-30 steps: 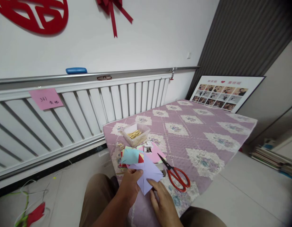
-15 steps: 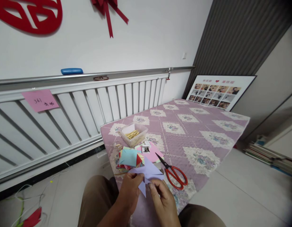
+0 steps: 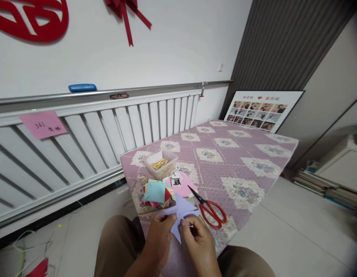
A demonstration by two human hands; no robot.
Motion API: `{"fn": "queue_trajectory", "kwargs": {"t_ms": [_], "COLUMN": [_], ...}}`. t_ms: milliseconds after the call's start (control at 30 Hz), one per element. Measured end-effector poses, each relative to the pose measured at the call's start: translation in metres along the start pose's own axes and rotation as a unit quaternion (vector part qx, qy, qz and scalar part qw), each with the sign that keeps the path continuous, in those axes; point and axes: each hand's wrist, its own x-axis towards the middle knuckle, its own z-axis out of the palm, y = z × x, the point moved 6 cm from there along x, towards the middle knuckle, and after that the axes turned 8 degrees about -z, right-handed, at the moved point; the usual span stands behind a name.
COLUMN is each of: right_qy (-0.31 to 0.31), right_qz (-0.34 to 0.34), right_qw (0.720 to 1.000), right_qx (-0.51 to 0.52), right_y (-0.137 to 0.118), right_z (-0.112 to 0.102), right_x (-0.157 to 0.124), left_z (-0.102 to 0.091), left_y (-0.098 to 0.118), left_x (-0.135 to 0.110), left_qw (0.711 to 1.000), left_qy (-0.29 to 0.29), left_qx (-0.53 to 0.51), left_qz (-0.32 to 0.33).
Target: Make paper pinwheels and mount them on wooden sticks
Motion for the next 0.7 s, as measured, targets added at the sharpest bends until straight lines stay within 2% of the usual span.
{"fn": "queue_trajectory", "kwargs": {"t_ms": [267,500,700], "right_qy": [-0.008,-0.015,-0.019], "right_qz": [-0.012,-0.023,-0.025], "right_qw": [0.999,0.999,0.999], "right_qx": [-0.031,-0.046,-0.042], "right_y": [-0.002,-0.006,-0.003], "right_z": [-0.002,-0.002,0.002], "right_x": [0.001,0.002,0.0], "left_z": [-0.001,-0.009,-0.018], "left_y": [-0.004,-0.005,-0.008], "left_x": [0.003,0.004,0.005], "left_qw": [1.0,0.994,0.979], "left_qy": [-0.003,0.068,0.123], "left_qx": [0.011,0.083,0.164], "left_qz": [0.004,0.006,-0.008]}}
